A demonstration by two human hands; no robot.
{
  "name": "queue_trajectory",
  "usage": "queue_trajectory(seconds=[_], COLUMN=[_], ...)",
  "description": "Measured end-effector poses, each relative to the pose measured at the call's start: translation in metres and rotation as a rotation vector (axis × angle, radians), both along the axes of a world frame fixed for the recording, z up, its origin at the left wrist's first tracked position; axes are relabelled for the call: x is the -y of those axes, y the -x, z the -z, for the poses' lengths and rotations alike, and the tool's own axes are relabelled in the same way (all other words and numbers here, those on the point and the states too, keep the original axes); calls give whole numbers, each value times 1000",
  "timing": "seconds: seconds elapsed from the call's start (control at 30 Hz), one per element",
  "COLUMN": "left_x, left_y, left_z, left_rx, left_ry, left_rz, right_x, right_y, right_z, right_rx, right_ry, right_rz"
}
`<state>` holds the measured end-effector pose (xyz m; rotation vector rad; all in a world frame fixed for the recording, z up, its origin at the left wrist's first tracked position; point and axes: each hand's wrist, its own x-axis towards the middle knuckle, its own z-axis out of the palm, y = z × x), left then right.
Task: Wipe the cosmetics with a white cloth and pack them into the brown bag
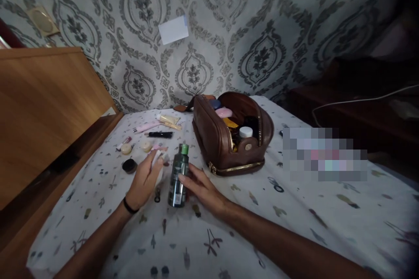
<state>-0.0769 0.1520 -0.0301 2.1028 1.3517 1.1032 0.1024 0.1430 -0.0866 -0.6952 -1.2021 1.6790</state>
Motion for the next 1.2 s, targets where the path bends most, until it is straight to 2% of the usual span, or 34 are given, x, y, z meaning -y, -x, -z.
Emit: queue_trajectory(seconds=[0.07, 0.17, 0.23, 0.33, 0.47, 0.6, 0.7, 0.8, 0.93, 1.07, 1.13, 1.2], left_x=[-5, -15, -21, -28, -30, -28, -27, -24, -16, -6, -4, -4], left_y=[-3, -11, -16, -19, -16, -12, -14, -18, -23, -25, -26, -27], left_z=[-4, -7, -8, -8, -2, 8, 12, 13, 13, 21, 25, 28], left_rx=[2, -160, -234, -189, -3, 366, 729, 946, 902, 721, 704, 724], left_ry=[-101, -211, -226, -194, -73, 170, 379, 461, 555, 520, 564, 597], left_rz=[89, 328, 379, 328, 138, -24, -51, -69, -4, 103, 156, 147], right_x=[1, 0, -1, -2, 0, 2, 5, 6, 7, 4, 2, 1], right_y=[-1, -3, -3, -5, -7, -7, -5, -4, -4, -2, -1, -1], right_z=[-2, -4, -5, -6, -10, -13, -13, -12, -10, -6, -5, -4], right_rx=[22, 22, 1, 4, 103, 156, 135, 123, 94, 46, 24, 10], right_ry=[-12, 0, 43, 89, 54, -38, -88, -116, -60, 11, 40, 54], right_rz=[15, 13, -1, -52, -132, -223, -270, -279, -261, -166, -148, -143])
